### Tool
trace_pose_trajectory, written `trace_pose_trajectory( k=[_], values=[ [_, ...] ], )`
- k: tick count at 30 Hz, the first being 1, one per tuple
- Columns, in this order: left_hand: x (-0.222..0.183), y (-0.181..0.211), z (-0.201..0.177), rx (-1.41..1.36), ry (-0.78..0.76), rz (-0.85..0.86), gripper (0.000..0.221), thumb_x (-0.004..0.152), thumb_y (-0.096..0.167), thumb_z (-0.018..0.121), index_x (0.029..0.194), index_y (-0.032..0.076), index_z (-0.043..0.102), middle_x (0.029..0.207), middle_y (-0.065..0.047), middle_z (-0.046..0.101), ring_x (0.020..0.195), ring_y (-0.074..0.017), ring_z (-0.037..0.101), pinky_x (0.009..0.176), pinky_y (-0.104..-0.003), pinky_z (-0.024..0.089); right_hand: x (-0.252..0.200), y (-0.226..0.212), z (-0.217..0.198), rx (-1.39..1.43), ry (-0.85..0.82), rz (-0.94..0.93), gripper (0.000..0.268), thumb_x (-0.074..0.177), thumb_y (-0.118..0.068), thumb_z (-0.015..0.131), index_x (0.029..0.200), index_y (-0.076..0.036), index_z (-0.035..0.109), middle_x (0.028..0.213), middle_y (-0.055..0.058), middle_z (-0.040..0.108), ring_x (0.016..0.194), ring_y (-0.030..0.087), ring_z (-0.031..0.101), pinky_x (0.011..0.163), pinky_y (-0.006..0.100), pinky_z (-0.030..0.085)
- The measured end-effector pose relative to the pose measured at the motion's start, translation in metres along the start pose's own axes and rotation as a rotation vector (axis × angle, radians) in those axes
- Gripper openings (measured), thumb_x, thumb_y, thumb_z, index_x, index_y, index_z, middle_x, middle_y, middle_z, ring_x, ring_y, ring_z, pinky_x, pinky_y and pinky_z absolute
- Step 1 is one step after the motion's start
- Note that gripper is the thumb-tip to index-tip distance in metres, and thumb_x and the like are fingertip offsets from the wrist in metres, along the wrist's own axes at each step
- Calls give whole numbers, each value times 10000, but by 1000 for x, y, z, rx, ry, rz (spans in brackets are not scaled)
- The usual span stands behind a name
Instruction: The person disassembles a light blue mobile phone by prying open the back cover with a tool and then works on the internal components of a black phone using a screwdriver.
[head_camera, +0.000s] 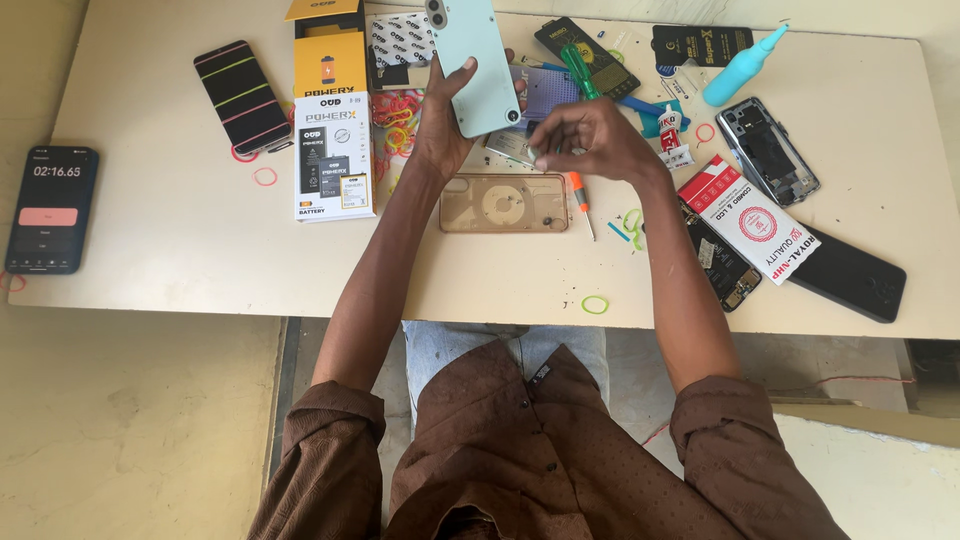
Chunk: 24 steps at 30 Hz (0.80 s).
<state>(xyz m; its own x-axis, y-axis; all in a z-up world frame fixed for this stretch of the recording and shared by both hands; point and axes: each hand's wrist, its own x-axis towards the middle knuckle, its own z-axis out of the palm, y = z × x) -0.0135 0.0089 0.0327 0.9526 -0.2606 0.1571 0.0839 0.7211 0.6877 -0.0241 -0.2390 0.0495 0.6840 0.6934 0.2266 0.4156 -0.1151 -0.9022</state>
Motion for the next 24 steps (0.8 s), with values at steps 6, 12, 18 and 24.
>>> trace_pose_trajectory(
  k=[6,12,18,24],
  values=[
    [-1,1,-1,-13,-8,33,556,990,258,615,1434,119,310,1367,-207,608,1090,-353,726,914,-516,662,2,-19,13,-281,-150,127,262,800,-123,894,1014,-50,761,959,53,761,809,97,682,758,257,579],
    [4,-3,-5,-136,-53,-17,625,1056,478,420,1491,29,386,1389,-220,601,1035,-351,721,911,-523,636,2,-21,10,-335,-259,190,421,703,-74,857,1114,-88,763,1084,50,761,830,96,696,646,277,557],
    [5,-11,-12,-198,-145,-22,702,995,556,389,1472,42,396,1403,-202,594,1087,-333,707,965,-507,628,3,-12,10,-277,173,41,167,1000,-86,757,1167,-76,764,1100,64,779,892,73,730,742,231,619],
    [13,-21,-35,-318,-126,8,618,1058,499,627,1393,20,427,1181,-138,600,1020,-245,661,828,-413,572,6,-13,20,-356,376,48,184,1028,-37,648,1191,-40,734,996,98,770,698,99,701,607,254,571]
  ],
)
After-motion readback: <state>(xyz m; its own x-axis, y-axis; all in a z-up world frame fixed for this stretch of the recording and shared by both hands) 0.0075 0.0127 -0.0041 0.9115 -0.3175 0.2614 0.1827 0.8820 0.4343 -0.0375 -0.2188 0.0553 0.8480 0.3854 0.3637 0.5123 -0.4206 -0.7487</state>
